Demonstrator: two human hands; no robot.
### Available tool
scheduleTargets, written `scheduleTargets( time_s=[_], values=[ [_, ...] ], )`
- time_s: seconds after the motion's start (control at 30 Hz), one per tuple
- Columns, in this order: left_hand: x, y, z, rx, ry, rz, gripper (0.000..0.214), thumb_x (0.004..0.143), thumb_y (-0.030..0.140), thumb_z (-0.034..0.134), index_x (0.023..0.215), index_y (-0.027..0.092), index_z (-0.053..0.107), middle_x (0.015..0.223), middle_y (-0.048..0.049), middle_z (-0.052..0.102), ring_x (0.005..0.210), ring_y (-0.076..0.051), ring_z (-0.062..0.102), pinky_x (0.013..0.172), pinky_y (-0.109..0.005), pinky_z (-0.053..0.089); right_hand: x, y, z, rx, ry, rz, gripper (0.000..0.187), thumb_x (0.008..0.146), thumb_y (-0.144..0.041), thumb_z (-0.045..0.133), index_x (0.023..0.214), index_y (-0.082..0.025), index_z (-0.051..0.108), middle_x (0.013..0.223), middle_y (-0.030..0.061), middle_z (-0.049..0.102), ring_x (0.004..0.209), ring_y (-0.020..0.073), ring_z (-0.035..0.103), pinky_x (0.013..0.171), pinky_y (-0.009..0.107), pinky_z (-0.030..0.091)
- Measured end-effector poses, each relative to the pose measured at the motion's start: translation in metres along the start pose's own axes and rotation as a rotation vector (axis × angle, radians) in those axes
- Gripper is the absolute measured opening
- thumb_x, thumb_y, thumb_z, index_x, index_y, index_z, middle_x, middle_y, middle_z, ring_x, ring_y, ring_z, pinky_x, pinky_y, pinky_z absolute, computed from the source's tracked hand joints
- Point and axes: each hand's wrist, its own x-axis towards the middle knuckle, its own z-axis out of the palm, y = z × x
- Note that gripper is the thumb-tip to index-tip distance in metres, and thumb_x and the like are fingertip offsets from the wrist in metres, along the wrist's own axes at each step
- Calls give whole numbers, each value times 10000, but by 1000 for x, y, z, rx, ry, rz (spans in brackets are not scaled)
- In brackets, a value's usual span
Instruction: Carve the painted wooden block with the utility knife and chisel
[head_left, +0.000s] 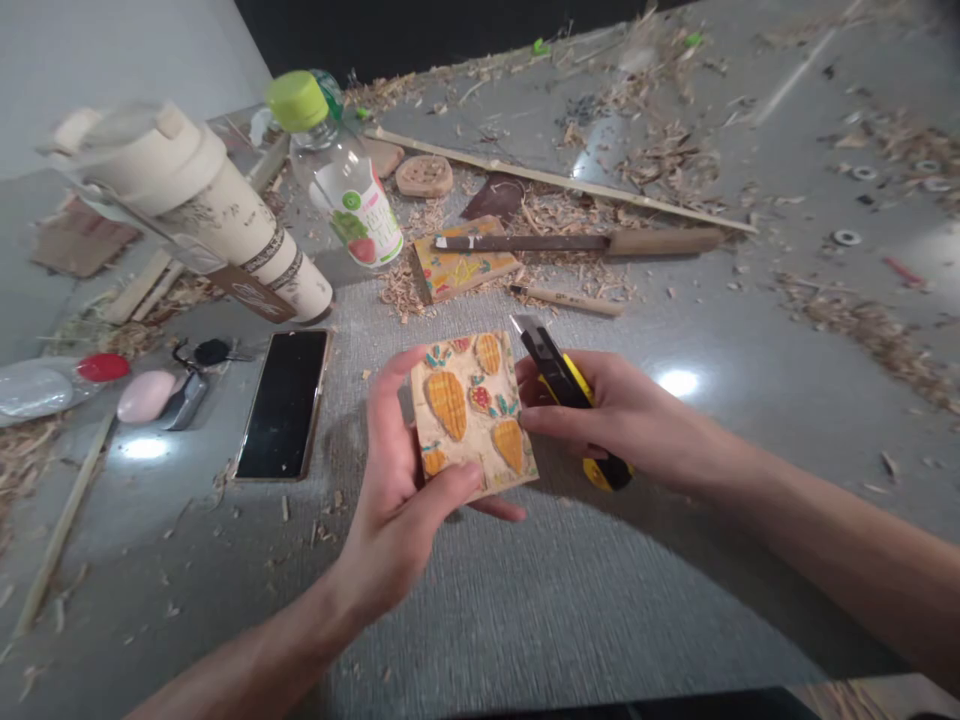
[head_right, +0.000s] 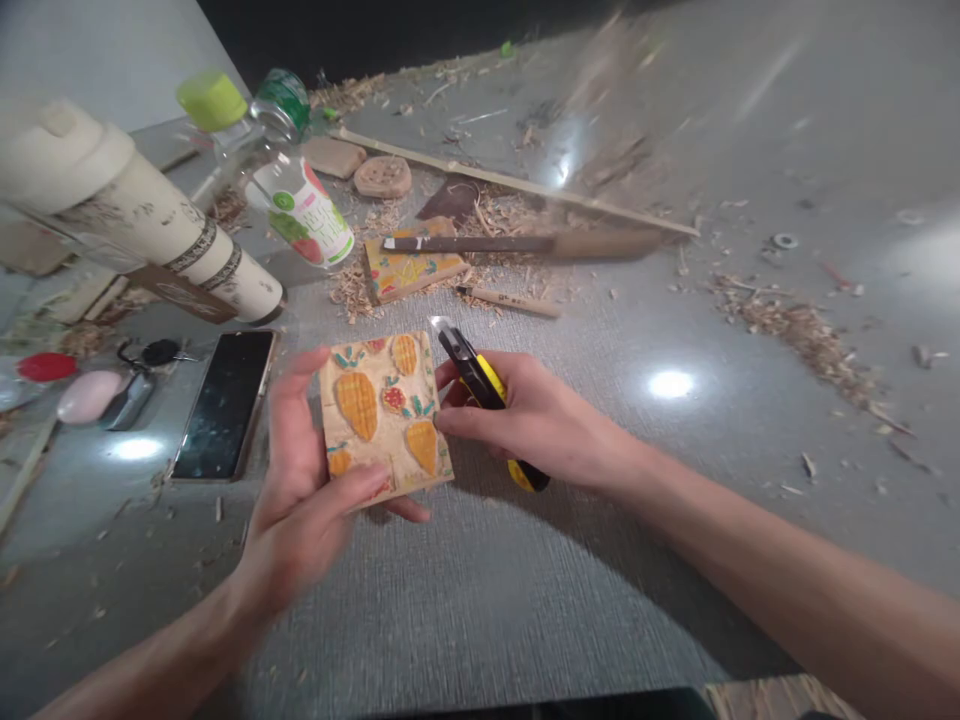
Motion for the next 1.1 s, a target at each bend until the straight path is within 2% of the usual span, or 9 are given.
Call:
scheduleTargets(
  time_s=[0.13,0.23,0.33,0.43,0.6,0.7,0.77,0.87,1.1],
  values=[
    [-6,-2,2,152,86,69,601,996,164,709,1474,433,465,1579,-47,559,1149,-271,773,669,-356,756,-1,-1,2,-18,-15,5,293,875,-424,827,1052,-232,694,754,-59,587,547,83,429,477,252,353],
    [-7,-3,2,174,115,19,465,983,201,731,1375,389,567,1439,-34,641,1061,-253,785,679,-347,745,0,0,3,-36,-22,2,302,903,-458,802,1084,-233,713,781,-43,616,557,88,449,485,253,363],
    [-5,-3,1,151,162,15,446,967,211,748,1349,354,568,1441,-53,634,1045,-248,784,684,-337,737,1,0,0,-57,-12,23,302,924,-510,774,997,-220,730,705,-40,593,550,100,460,478,259,356],
    [-2,-2,0,175,234,85,485,939,230,797,1336,350,544,1459,-57,600,1076,-253,766,745,-377,743,-3,-2,-3,-142,29,23,364,949,-576,731,910,-216,701,655,-25,599,550,119,486,485,274,370],
    [2,-2,-1,196,273,167,696,815,217,925,1324,349,468,1353,-44,625,1041,-237,762,842,-405,722,-21,-7,6,-516,70,-158,336,1047,-515,620,1262,-261,576,742,-32,673,590,158,593,526,295,413],
    [4,-4,-3,209,247,240,768,792,198,943,1350,358,440,1309,-32,630,1011,-207,755,864,-376,701,-29,-3,19,-697,35,-334,238,1092,-361,523,1296,-261,454,964,31,771,715,183,714,635,326,494],
    [5,-5,-4,229,245,296,795,784,194,952,1366,359,436,1283,-22,630,994,-186,740,877,-353,680,-32,0,25,-738,11,-403,193,1107,-299,484,1289,-265,430,1047,52,781,768,186,751,654,326,511],
    [7,-6,-4,263,285,343,834,759,183,967,1381,348,436,1303,-23,610,1026,-179,721,903,-334,651,-31,5,30,-735,-37,-420,183,1123,-281,478,1296,-268,420,993,26,784,708,176,753,590,310,494],
    [8,-3,2,303,315,368,802,766,99,929,1355,360,452,1273,15,644,1054,-174,734,938,-319,626,-28,12,31,-743,-55,-396,192,1146,-395,475,1272,-259,427,930,19,804,650,206,768,522,326,450]
  ],
)
